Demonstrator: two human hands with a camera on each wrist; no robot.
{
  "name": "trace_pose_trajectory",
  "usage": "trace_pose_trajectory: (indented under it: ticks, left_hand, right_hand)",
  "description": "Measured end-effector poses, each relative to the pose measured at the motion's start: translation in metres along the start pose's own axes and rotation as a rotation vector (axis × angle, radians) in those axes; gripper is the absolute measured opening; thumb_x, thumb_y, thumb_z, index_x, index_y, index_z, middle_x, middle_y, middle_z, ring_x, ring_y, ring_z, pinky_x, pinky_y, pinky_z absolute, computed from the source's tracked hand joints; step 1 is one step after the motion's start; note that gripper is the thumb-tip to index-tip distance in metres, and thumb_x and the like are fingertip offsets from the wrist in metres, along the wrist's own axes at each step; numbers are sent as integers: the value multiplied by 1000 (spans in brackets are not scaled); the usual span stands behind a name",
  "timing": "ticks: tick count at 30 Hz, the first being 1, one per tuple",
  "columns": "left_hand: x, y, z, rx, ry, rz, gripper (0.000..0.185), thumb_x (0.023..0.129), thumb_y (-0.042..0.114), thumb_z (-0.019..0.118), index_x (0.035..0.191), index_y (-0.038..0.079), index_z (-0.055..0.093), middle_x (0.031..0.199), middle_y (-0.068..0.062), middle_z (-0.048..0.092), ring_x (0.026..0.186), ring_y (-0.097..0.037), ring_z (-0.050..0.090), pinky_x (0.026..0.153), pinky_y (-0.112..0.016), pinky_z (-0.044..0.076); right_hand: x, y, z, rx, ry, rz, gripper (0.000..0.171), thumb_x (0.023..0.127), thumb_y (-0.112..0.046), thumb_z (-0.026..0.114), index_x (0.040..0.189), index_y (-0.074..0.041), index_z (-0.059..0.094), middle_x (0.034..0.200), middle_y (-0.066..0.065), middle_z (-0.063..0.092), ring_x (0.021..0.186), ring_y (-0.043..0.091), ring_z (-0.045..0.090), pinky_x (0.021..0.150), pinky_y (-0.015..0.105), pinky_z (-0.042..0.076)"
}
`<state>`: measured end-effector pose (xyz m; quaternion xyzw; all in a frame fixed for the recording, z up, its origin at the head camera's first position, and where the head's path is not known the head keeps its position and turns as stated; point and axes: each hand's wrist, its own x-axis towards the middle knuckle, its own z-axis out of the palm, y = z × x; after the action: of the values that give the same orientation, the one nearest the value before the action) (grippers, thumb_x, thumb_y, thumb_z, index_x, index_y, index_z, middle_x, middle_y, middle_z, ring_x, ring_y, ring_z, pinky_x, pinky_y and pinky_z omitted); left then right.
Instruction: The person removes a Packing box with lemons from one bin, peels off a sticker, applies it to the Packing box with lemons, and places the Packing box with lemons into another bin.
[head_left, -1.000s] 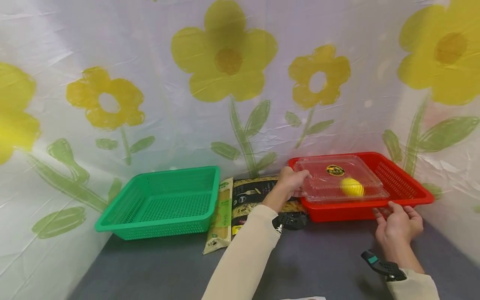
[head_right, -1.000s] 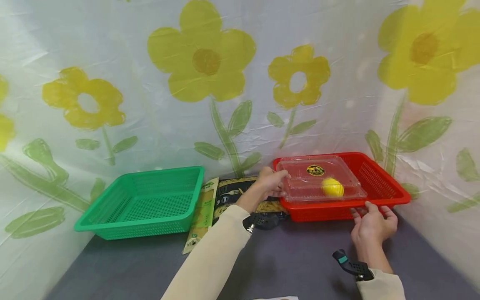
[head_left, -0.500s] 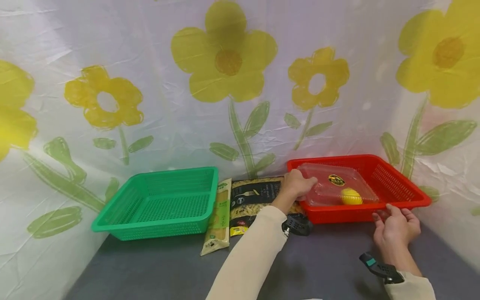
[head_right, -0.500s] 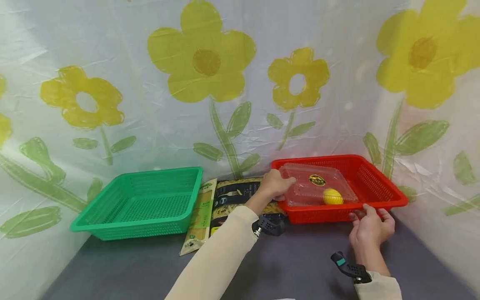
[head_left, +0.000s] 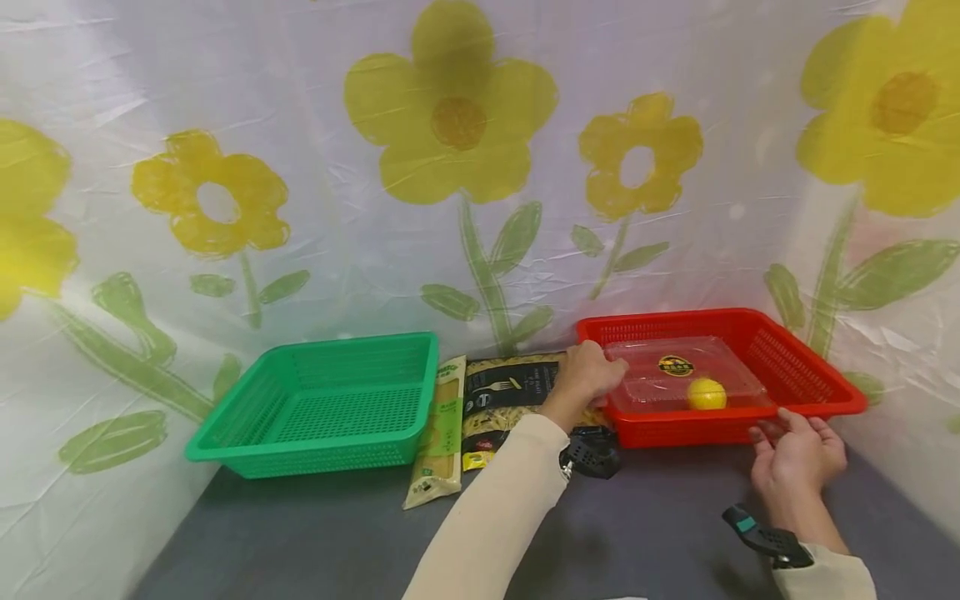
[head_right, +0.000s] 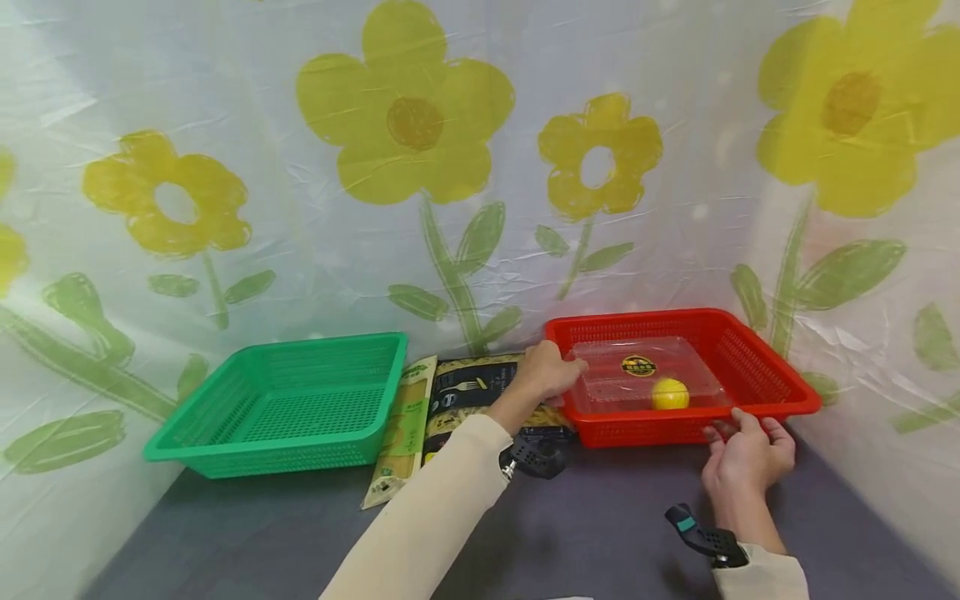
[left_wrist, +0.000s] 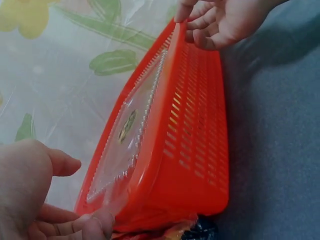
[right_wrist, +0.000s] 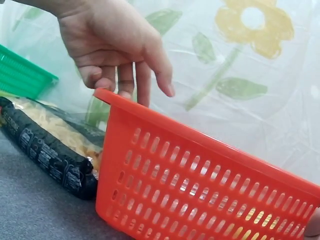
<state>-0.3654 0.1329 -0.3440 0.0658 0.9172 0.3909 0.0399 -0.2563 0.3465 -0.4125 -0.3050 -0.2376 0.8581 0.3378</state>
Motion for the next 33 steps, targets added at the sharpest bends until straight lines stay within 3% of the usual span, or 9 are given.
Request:
trace_pose_trajectory:
  ticks: [7, 13, 17, 20, 27, 33]
  left_hand:
    - [-12, -17, -16, -113, -38, 44, 25, 94, 28, 65, 83, 6, 61, 71, -9, 63, 65, -34, 73, 64, -43, 62]
    - [-35, -34, -31, -257, -6, 85, 21, 95, 26, 63, 107, 10, 65, 76, -5, 66, 53, -26, 65, 53, -38, 59]
    - [-53, -46, -38, -352, -14, 101, 20, 94, 25, 67, 111, 14, 65, 66, -7, 66, 43, -23, 56, 46, -36, 53]
    - [-68, -58, -44, -423, -8, 120, 19, 93, 25, 68, 110, 17, 65, 66, -5, 64, 43, -22, 57, 42, -32, 49]
    - [-91, -96, -57, -613, -22, 122, 22, 94, 25, 67, 113, 13, 64, 74, -3, 64, 52, -22, 61, 46, -28, 50]
    - [-103, -120, -71, -634, 33, 118, 25, 94, 21, 64, 116, 11, 63, 76, -3, 63, 56, -19, 62, 48, -29, 49]
  right_hand:
    - [-1, 1, 1, 4, 15, 21, 34, 95, -10, 68, 111, -23, 40, 106, -1, 51, 63, 18, 59, 55, 29, 57]
    - [-2, 0, 0, 21, 9, 39, 24, 96, -13, 66, 107, -19, 45, 86, 2, 61, 52, 23, 59, 51, 31, 56]
    - [-3, 1, -1, 31, -2, 55, 9, 97, -14, 64, 102, -15, 57, 75, 5, 65, 48, 26, 59, 50, 33, 57]
    - [-4, 2, 0, 29, -10, 59, 1, 98, -14, 60, 98, -14, 61, 71, 7, 66, 48, 26, 59, 51, 34, 58]
    - [-7, 5, 0, 44, -6, 48, 6, 100, -14, 58, 96, -11, 61, 65, 8, 63, 47, 25, 56, 51, 35, 58]
    - [-9, 7, 2, 37, 9, 47, 7, 100, -14, 56, 96, -12, 61, 64, 6, 60, 46, 24, 54, 49, 34, 57]
